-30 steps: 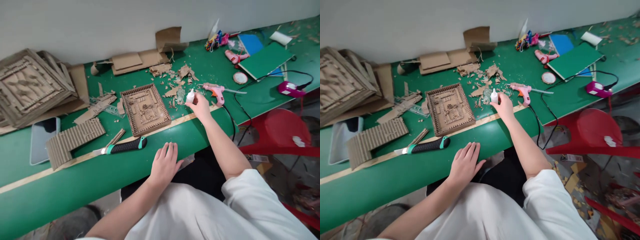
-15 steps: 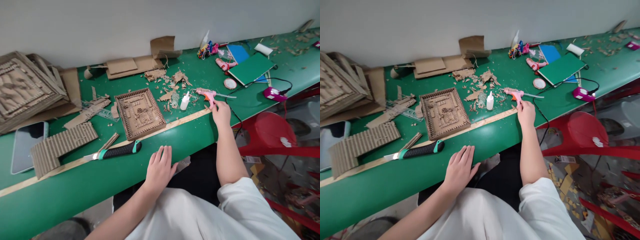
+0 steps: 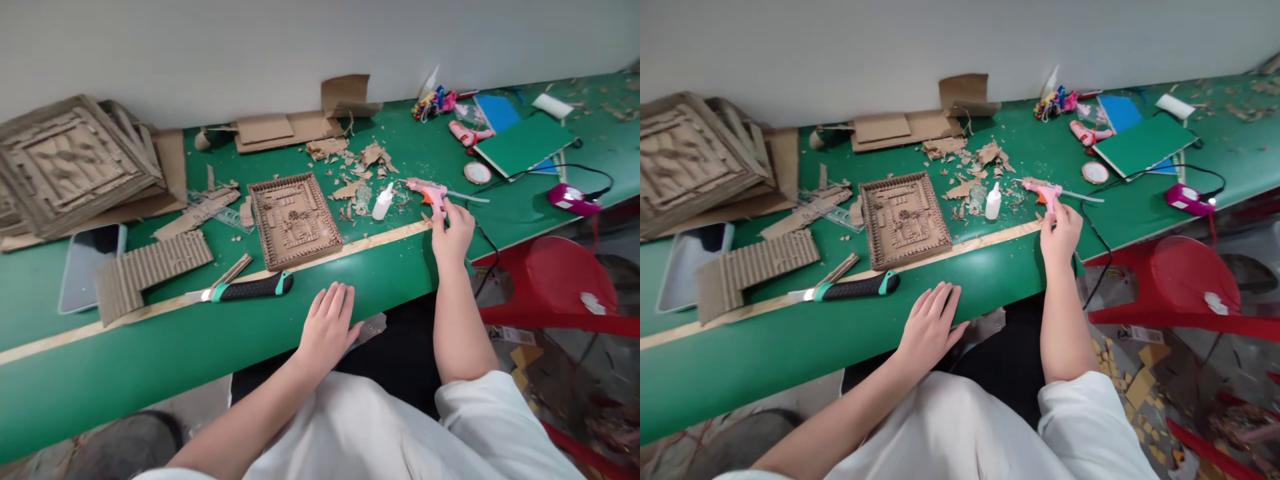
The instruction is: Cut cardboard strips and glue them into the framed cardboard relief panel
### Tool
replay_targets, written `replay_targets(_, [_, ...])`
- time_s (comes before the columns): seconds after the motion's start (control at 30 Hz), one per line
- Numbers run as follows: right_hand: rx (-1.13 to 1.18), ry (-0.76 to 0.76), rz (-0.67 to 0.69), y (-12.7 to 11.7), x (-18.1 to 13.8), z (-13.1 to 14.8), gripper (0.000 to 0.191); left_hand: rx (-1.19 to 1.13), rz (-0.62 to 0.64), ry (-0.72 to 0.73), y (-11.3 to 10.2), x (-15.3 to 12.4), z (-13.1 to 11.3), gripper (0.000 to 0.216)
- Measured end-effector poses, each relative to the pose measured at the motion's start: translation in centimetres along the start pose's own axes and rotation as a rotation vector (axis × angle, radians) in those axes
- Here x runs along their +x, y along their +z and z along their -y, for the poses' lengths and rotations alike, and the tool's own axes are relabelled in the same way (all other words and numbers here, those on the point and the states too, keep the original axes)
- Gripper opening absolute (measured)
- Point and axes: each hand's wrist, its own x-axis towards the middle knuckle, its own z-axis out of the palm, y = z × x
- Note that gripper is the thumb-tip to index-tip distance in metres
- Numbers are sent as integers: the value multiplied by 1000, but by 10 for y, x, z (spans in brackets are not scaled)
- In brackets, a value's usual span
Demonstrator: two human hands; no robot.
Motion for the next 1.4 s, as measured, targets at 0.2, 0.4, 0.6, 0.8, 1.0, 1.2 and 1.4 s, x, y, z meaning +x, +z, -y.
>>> replay_targets(0.2, [219, -312, -27, -7, -23, 48, 29, 83, 198, 55, -5, 7, -3, 61])
replay_targets(0.4, [453, -589, 304, -13, -58, 114, 25, 130, 249, 167, -12, 17, 4, 66])
replay_targets(0.6, [570, -667, 478, -15, -90, 142, 27, -88, 142, 130, -8, 11, 19, 61])
replay_targets(0.8, [557, -688, 552, -27, -100, 129, 28, -191, 30, 60, -7, 7, 15, 41])
replay_targets(1.0, [435, -744, 674, -36, -99, 114, 23, -166, 54, 102, -13, 13, 22, 28])
replay_targets(1.2, [349, -795, 583, -36, -98, 113, 18, -212, -25, 79, -9, 16, 29, 20])
replay_targets(1.4, [382, -785, 568, -45, -94, 118, 15, -308, -237, 25, -30, 15, 52, 18])
